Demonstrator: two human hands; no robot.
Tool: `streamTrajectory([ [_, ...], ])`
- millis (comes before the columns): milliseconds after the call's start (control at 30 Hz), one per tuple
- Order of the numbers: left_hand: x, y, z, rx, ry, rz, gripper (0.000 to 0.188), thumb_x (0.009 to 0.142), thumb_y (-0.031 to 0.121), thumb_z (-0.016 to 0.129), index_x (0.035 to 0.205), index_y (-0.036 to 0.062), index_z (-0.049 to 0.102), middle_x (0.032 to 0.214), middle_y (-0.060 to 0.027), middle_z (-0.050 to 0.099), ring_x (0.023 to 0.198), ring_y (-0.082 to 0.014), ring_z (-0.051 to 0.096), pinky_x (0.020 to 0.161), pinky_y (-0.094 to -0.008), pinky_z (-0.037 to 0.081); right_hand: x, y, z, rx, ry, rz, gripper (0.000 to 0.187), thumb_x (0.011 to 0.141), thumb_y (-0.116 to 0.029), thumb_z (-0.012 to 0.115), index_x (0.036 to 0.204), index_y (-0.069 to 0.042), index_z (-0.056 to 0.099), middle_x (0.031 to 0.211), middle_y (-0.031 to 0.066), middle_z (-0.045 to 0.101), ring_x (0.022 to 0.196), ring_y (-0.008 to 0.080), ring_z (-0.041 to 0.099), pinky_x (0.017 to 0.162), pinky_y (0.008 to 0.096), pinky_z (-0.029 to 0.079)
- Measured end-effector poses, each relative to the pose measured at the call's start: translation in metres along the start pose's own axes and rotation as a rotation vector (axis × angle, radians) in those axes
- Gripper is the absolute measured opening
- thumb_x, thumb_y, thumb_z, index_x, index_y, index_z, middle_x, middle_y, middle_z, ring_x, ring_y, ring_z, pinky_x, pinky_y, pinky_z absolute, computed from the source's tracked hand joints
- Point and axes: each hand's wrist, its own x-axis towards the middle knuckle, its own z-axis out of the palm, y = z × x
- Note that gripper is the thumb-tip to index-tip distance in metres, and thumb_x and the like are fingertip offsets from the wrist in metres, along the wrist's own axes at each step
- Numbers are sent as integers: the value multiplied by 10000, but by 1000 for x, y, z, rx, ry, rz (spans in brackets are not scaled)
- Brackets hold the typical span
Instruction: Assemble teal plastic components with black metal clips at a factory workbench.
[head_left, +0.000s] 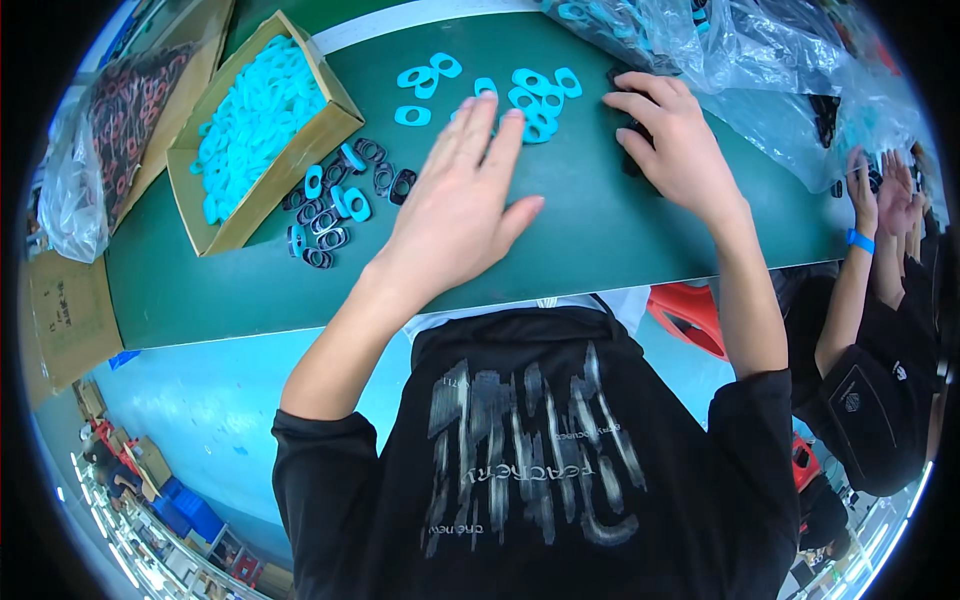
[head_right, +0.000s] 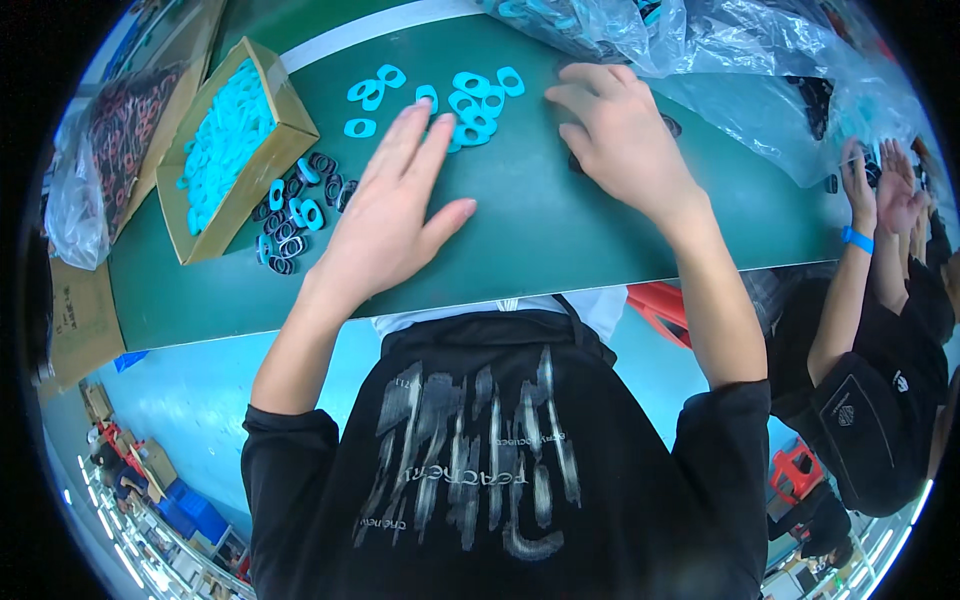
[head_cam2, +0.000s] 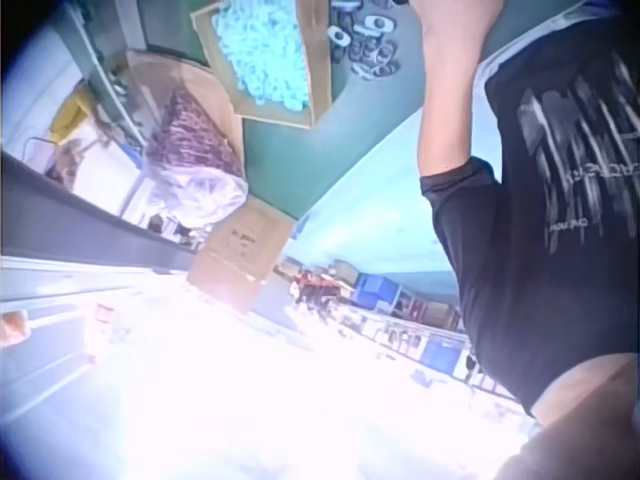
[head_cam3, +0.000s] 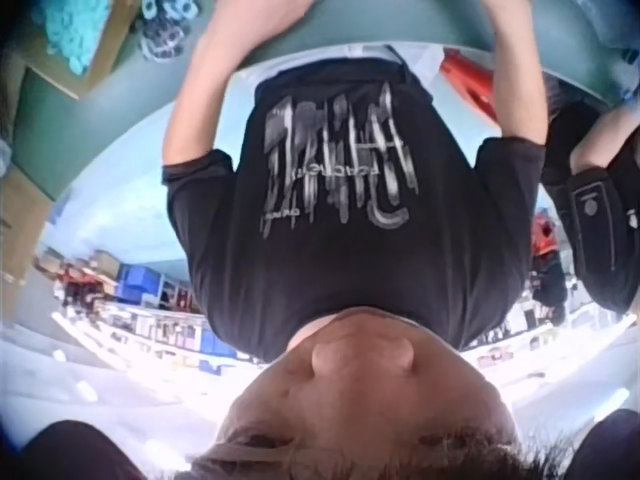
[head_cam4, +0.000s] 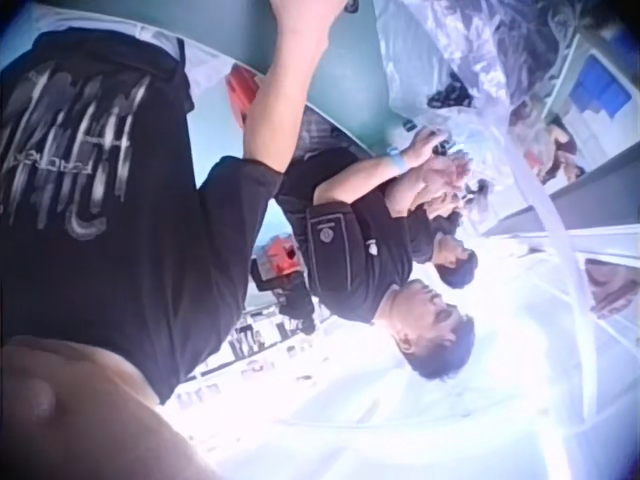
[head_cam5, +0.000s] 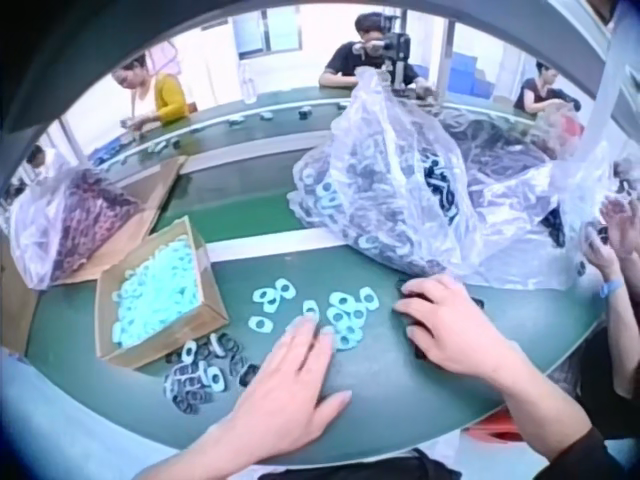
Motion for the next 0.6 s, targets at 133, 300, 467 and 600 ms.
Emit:
streamTrajectory([
  [133,-27,-16,-16,311,40,-150,597,894,176,705,1412,-53,514,1507,-305,439,1414,-456,420,1186,-485,342,-2,-3,0,120,10,-22,359,876,-20,663,1231,-75,678,1289,113,625,1198,314,583,1039,408,478],
  [300,-51,-43,-24,375,61,-165,399,907,46,646,1301,-17,642,1444,-218,552,1407,-396,456,1167,-484,374,5,-1,1,229,176,-90,282,897,-7,663,1175,-40,696,1082,113,714,989,287,679,898,369,544],
  [467,-36,-30,-27,174,164,-89,388,866,29,675,1253,13,668,1335,-189,603,1271,-382,543,1077,-469,445,9,-35,-14,379,174,71,224,908,-38,679,1130,-26,703,999,111,725,870,245,700,808,331,552],
  [600,-2,-22,-8,107,183,51,357,821,5,700,1175,46,703,1158,-153,618,1055,-342,571,931,-440,485,-8,-74,-6,552,-91,-29,202,869,-24,700,1071,-19,704,937,106,676,834,260,665,755,340,537],
])
